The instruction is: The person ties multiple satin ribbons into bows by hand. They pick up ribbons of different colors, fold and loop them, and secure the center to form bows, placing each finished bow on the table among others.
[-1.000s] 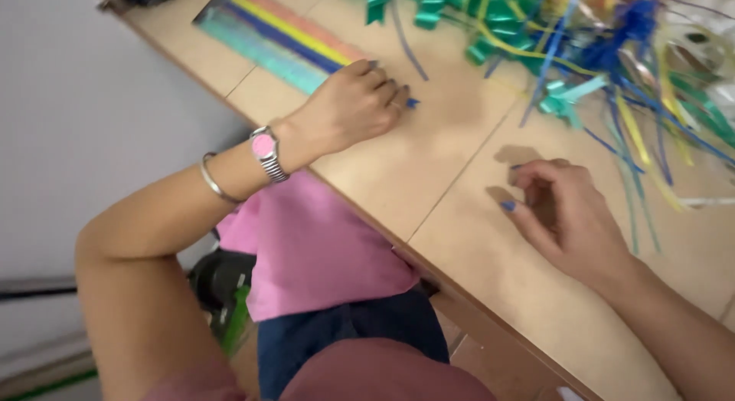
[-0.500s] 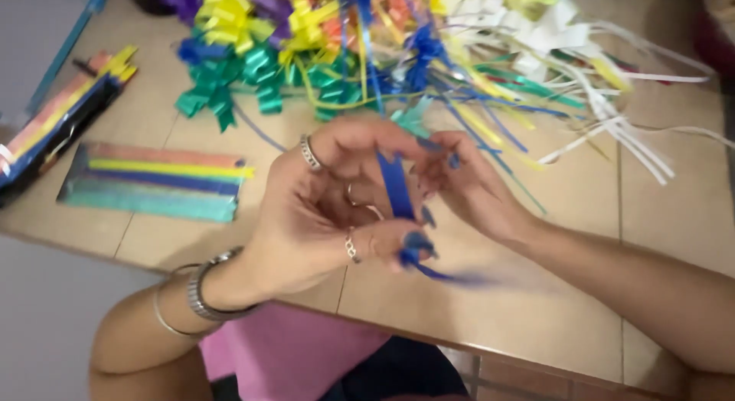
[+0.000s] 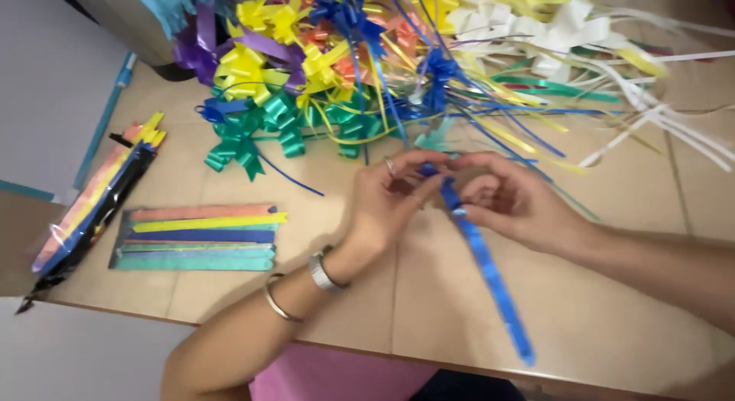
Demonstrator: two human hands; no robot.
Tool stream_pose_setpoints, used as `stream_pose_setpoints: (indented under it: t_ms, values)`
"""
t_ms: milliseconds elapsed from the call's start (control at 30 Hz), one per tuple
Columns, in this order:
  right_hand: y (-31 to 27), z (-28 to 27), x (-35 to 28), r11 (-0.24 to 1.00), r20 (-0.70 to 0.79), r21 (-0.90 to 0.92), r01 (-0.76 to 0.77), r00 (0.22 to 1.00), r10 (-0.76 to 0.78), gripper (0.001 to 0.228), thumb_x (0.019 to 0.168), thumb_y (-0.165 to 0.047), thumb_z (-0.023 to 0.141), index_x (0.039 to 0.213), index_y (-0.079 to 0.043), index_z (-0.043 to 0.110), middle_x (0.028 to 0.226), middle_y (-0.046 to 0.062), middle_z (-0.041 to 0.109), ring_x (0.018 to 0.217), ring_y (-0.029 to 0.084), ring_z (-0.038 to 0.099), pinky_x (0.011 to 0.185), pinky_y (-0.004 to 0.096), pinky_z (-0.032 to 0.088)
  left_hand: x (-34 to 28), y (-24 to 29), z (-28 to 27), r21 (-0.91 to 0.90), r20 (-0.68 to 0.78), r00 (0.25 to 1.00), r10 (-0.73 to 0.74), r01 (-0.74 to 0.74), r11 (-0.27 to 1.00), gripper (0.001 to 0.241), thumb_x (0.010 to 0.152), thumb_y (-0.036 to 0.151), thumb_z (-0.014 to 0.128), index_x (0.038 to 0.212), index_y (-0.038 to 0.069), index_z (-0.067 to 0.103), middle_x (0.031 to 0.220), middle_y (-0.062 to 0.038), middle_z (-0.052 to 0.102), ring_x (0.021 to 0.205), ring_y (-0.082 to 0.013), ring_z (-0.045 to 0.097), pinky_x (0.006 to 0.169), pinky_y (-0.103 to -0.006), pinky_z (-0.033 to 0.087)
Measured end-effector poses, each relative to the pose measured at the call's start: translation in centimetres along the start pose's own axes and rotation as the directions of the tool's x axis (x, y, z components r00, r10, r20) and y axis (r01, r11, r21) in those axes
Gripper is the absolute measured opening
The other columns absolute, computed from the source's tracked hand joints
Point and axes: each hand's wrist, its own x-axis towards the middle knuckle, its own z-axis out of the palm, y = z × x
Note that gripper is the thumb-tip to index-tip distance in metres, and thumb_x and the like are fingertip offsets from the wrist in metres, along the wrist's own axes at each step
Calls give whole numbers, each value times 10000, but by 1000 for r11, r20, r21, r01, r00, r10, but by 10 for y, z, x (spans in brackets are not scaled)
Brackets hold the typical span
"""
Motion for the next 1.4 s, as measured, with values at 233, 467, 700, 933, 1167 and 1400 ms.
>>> stream_pose_setpoints:
  t_ms: [233,467,700,933,1167,1400]
  values:
    - [-8,5,-3,985,-137,-133,110,982,-128,498,800,54,790,1280,8,666,905,49,760,834,108,731,722,250,616,0,25,-5,-61,-113,993,-15,8,998,267,803,72,883,1054,80,795,912,-84,780,791,-143,727,649,-265,649]
    - [-24,5,-4,972,-55,-225,74,995,-89,273,899,-44,720,1170,-15,706,923,73,731,777,127,695,685,265,583,-5,37,-6,229,22,996,92,-94,969,209,806,113,871,1000,133,795,873,-19,791,743,-101,740,738,-223,621]
    - [-26,5,-7,987,34,-146,74,997,-69,403,964,-80,658,1349,-13,556,937,58,694,892,102,659,781,223,539,-6,31,-13,393,268,843,467,-538,746,153,950,70,754,1079,125,694,1086,-81,771,1067,-232,761,974,-359,579]
    - [-27,4,-10,947,-47,-321,26,998,-43,136,960,-88,663,1094,-82,638,948,8,645,793,85,606,693,220,510,-2,40,-13,497,242,729,640,-660,564,30,974,123,756,966,146,772,1150,-61,608,1089,-317,606,1020,-454,558]
    - [-17,-1,-14,974,-39,-225,39,998,-50,236,944,-51,656,1175,-17,628,1075,75,695,928,117,680,834,248,562,-14,44,-11,355,335,708,622,-706,613,94,1054,71,624,1076,48,713,1077,-89,703,942,-284,707,860,-383,598]
    - [-14,-5,-15,973,-43,-214,85,994,-96,189,944,-56,663,1125,-5,654,995,80,708,849,126,679,753,250,555,-20,47,-8,149,266,932,244,-290,945,205,1050,155,568,1216,89,671,1159,-57,753,1022,-196,759,948,-299,571]
